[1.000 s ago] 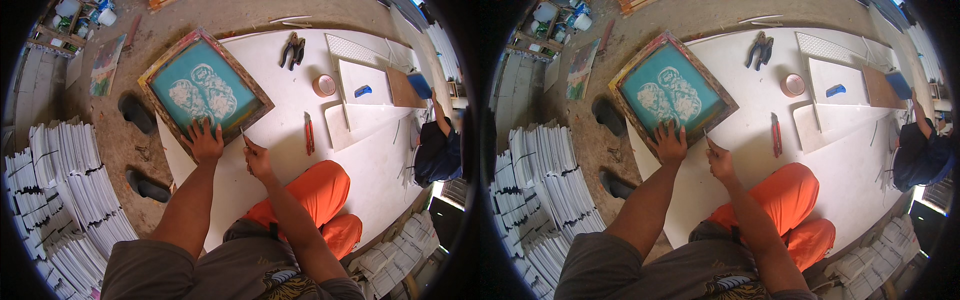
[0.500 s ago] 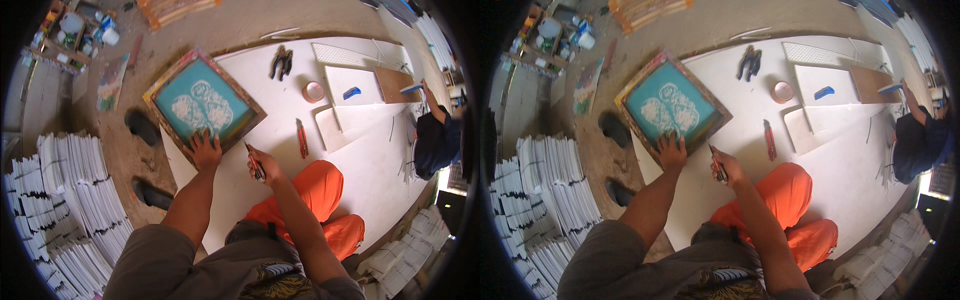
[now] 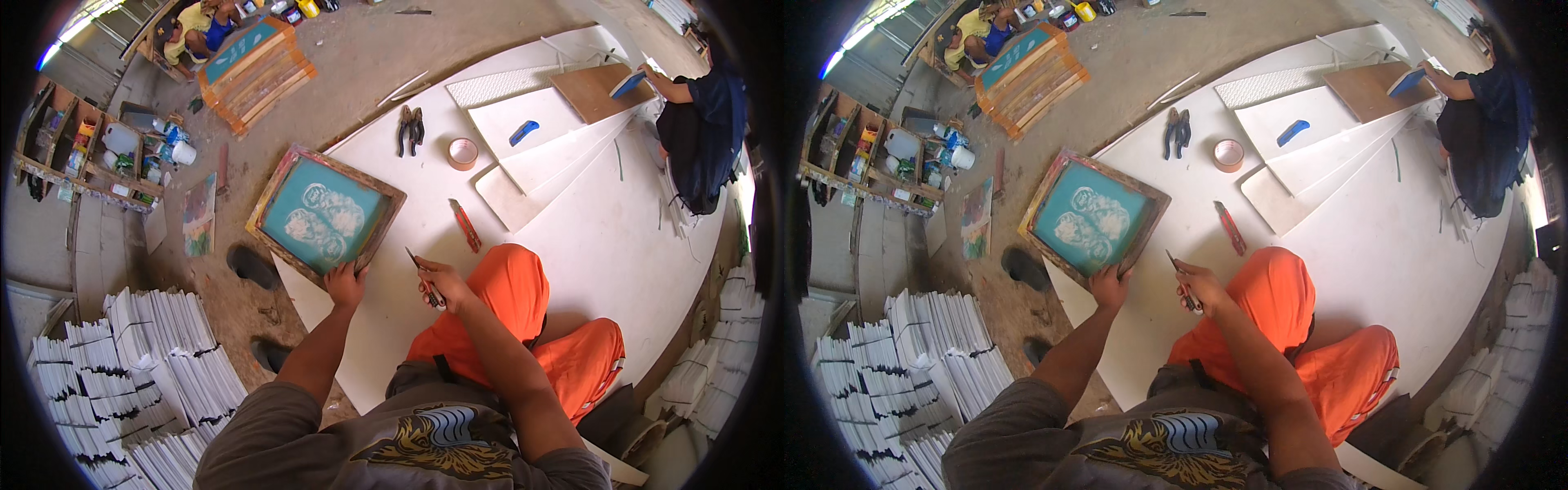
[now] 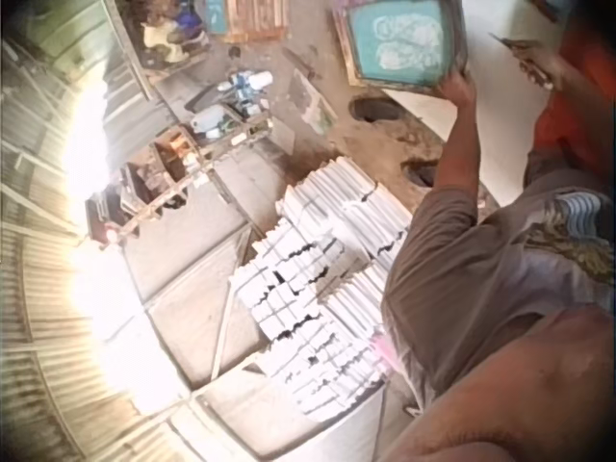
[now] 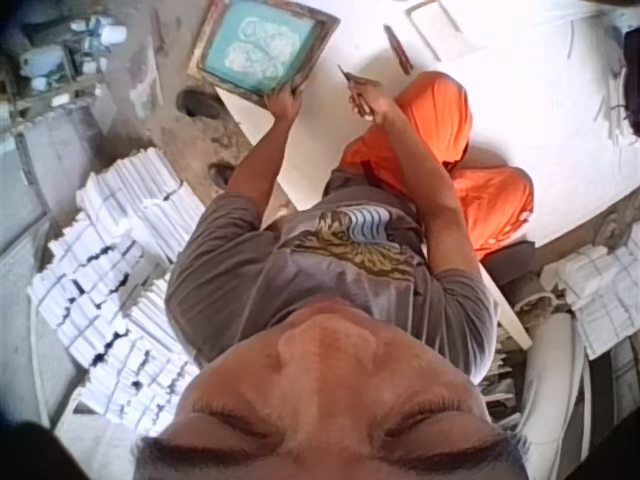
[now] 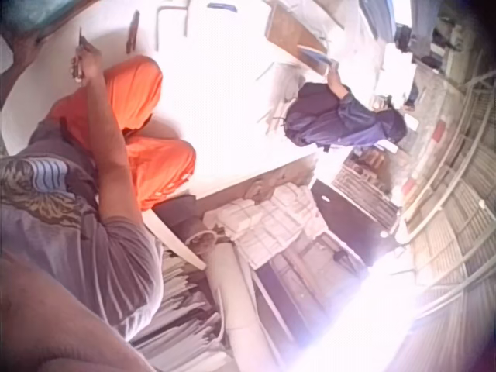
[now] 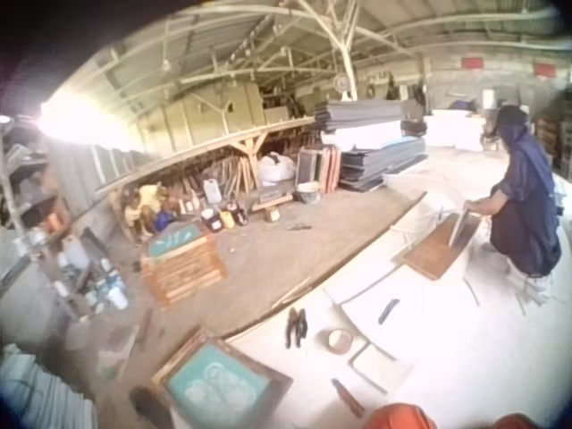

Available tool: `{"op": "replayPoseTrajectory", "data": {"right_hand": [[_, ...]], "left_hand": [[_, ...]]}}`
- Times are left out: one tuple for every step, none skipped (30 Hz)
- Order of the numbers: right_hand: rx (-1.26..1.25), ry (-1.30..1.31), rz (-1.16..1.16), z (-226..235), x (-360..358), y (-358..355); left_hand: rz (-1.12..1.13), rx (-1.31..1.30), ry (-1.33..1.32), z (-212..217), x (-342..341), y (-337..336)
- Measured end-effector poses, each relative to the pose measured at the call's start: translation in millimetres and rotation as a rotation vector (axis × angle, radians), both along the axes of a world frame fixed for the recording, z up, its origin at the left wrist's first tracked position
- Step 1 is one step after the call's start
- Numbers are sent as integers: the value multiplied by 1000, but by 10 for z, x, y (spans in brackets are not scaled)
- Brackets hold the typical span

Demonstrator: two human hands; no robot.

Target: The person uses a small knife to carve a design into a teal-colored stencil frame placed on a white table. They carefully trace the outlines of the pattern, removing material to create the stencil. The person works continuously on the same frame throughout the clip.

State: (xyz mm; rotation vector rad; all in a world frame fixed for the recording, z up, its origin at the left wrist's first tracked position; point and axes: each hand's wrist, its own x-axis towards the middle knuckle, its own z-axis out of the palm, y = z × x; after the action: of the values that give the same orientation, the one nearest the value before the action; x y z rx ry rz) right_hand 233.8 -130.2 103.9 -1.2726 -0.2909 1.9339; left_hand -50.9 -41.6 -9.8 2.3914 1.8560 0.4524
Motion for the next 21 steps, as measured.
{"op": "replayPoseTrajectory", "data": {"right_hand": [[6,-3,-2,6,0,-12],[13,-5,-2,11,0,-21],[17,-11,-3,16,12,-29],[26,-60,9,-5,14,-40],[35,-109,21,-39,14,-43],[39,-165,33,-61,33,-50],[80,-249,51,-79,32,-45],[121,-333,69,-91,27,-29],[168,-406,94,-93,-17,7],[209,-480,119,-101,-63,48],[252,-554,144,-109,-107,100],[290,-637,167,-141,-100,141],[375,-776,191,-193,-109,193],[465,-912,216,-256,-131,254],[550,-1050,247,-311,-137,297],[536,-1075,277,-284,-163,351],[523,-1100,308,-255,-196,418],[506,-1120,347,-238,-234,458],[507,-1162,391,-259,-254,506],[508,-1204,436,-286,-272,551],[520,-1241,476,-287,-311,621]], "left_hand": [[24,-2,-8,22,116,64],[30,-35,-14,45,236,131],[35,-70,-23,89,384,204],[45,-107,-28,135,464,259],[101,-90,-41,193,507,311],[155,-78,-62,233,579,342],[209,-66,-82,273,630,381],[305,-151,-98,314,626,439],[370,-133,-41,238,549,470],[434,-120,20,120,461,503],[498,-106,81,14,365,528],[547,-163,37,-13,387,525],[596,-219,-7,-37,425,528],[646,-273,-51,-51,452,541],[648,-310,-35,-52,493,530],[651,-348,-16,-6,514,509],[655,-386,2,53,533,500],[657,-413,6,123,549,472],[656,-435,8,210,584,490],[655,-457,9,251,610,489],[658,-455,5,269,600,494]]}}
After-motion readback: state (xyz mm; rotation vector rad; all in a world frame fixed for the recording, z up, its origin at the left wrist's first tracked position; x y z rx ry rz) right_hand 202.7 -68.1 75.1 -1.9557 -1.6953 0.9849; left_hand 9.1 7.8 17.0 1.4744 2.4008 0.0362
